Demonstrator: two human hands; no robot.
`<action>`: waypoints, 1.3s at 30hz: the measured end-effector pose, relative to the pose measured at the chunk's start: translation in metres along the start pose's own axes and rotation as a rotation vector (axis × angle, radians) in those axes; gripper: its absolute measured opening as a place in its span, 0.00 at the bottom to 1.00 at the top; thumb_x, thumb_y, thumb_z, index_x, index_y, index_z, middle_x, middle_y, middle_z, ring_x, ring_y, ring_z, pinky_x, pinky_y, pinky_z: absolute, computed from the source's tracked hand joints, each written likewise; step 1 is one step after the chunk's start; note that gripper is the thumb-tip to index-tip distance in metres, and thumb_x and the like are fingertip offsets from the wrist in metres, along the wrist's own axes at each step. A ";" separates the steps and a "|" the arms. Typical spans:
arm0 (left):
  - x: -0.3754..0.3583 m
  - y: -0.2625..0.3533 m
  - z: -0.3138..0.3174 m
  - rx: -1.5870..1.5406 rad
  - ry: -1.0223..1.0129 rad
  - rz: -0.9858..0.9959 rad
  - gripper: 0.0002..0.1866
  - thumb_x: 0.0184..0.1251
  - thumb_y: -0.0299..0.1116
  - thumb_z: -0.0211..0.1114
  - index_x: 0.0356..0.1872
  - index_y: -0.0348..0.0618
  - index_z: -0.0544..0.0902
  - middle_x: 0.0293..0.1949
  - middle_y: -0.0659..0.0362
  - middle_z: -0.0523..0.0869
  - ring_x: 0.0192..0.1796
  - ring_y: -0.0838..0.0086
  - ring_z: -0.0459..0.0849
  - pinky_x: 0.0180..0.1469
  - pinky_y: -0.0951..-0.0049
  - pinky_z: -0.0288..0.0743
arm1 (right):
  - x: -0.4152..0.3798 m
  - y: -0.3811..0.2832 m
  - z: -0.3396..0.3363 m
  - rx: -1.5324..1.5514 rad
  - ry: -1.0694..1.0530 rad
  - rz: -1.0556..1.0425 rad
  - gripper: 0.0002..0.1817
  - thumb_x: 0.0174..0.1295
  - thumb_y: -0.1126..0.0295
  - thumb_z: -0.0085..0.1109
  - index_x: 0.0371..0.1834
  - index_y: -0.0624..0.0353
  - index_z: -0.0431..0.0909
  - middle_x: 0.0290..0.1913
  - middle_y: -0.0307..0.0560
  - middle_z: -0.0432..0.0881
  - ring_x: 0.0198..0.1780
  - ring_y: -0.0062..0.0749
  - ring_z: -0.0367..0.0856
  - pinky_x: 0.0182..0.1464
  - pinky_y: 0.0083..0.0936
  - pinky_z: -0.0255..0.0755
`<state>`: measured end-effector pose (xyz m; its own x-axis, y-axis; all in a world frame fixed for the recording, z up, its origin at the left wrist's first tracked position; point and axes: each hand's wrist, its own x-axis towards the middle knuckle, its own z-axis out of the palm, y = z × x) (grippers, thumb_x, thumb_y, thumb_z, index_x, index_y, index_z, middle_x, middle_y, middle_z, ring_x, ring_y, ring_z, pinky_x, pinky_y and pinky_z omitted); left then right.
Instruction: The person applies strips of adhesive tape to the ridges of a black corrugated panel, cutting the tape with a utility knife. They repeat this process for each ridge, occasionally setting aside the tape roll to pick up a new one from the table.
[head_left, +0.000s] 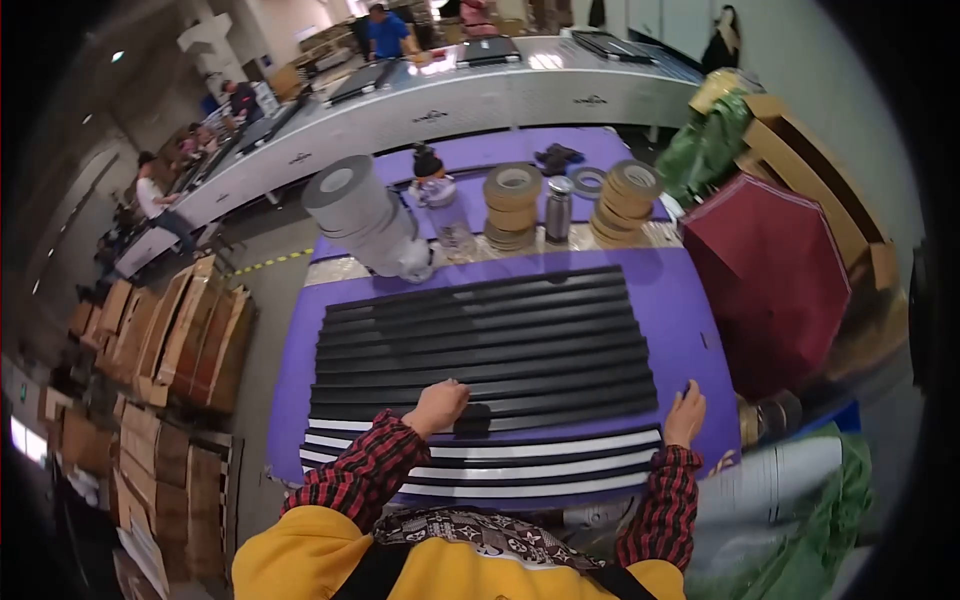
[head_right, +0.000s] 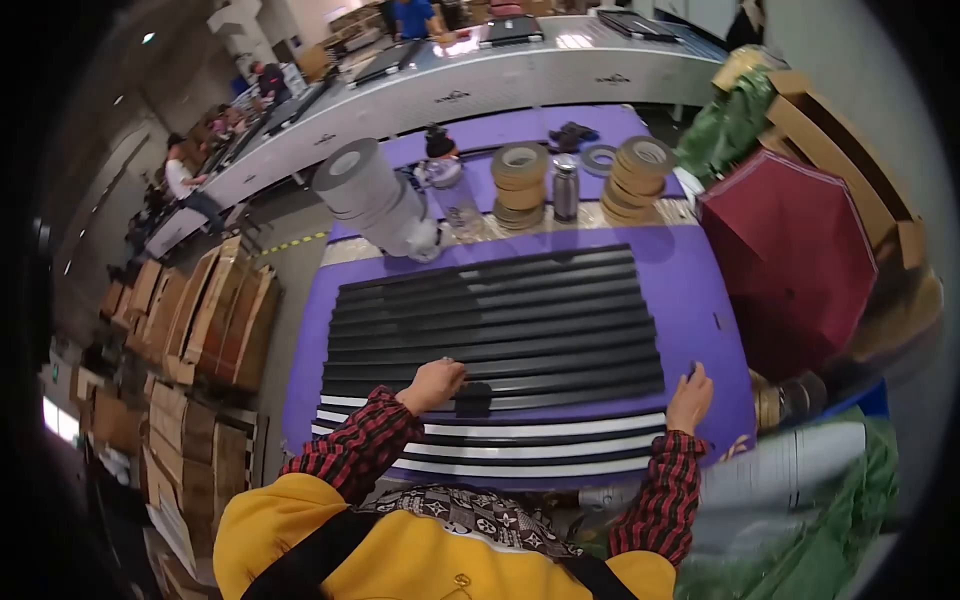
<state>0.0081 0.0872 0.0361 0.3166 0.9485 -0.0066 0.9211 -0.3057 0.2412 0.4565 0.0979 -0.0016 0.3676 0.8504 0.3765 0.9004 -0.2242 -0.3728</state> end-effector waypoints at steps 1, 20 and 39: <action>0.012 -0.011 -0.016 0.010 0.057 -0.048 0.08 0.56 0.33 0.52 0.28 0.41 0.76 0.27 0.48 0.78 0.32 0.53 0.78 0.34 0.57 0.73 | 0.021 0.004 0.019 -0.079 -0.001 -0.009 0.21 0.55 0.68 0.54 0.53 0.57 0.64 0.40 0.51 0.71 0.44 0.49 0.69 0.45 0.40 0.64; 0.212 -0.268 -0.297 0.344 0.073 -0.292 0.20 0.33 0.37 0.65 0.32 0.35 0.79 0.34 0.44 0.80 0.40 0.55 0.79 0.42 0.65 0.74 | -0.031 -0.061 0.054 0.586 -0.381 0.052 0.12 0.54 0.77 0.51 0.43 0.65 0.73 0.35 0.48 0.77 0.34 0.30 0.77 0.38 0.23 0.71; -0.017 -0.077 -0.063 -0.547 0.660 0.514 0.28 0.38 0.20 0.61 0.49 0.39 0.72 0.53 0.48 0.72 0.55 0.53 0.71 0.54 0.57 0.65 | -0.071 -0.383 -0.021 2.202 -1.052 0.316 0.47 0.50 0.34 0.43 0.62 0.65 0.54 0.57 0.52 0.68 0.58 0.37 0.67 0.62 0.33 0.59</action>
<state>-0.0831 0.0995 0.0790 0.3048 0.6183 0.7245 0.4236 -0.7693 0.4783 0.0902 0.1134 0.1324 -0.4119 0.9089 0.0646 -0.7951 -0.3238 -0.5128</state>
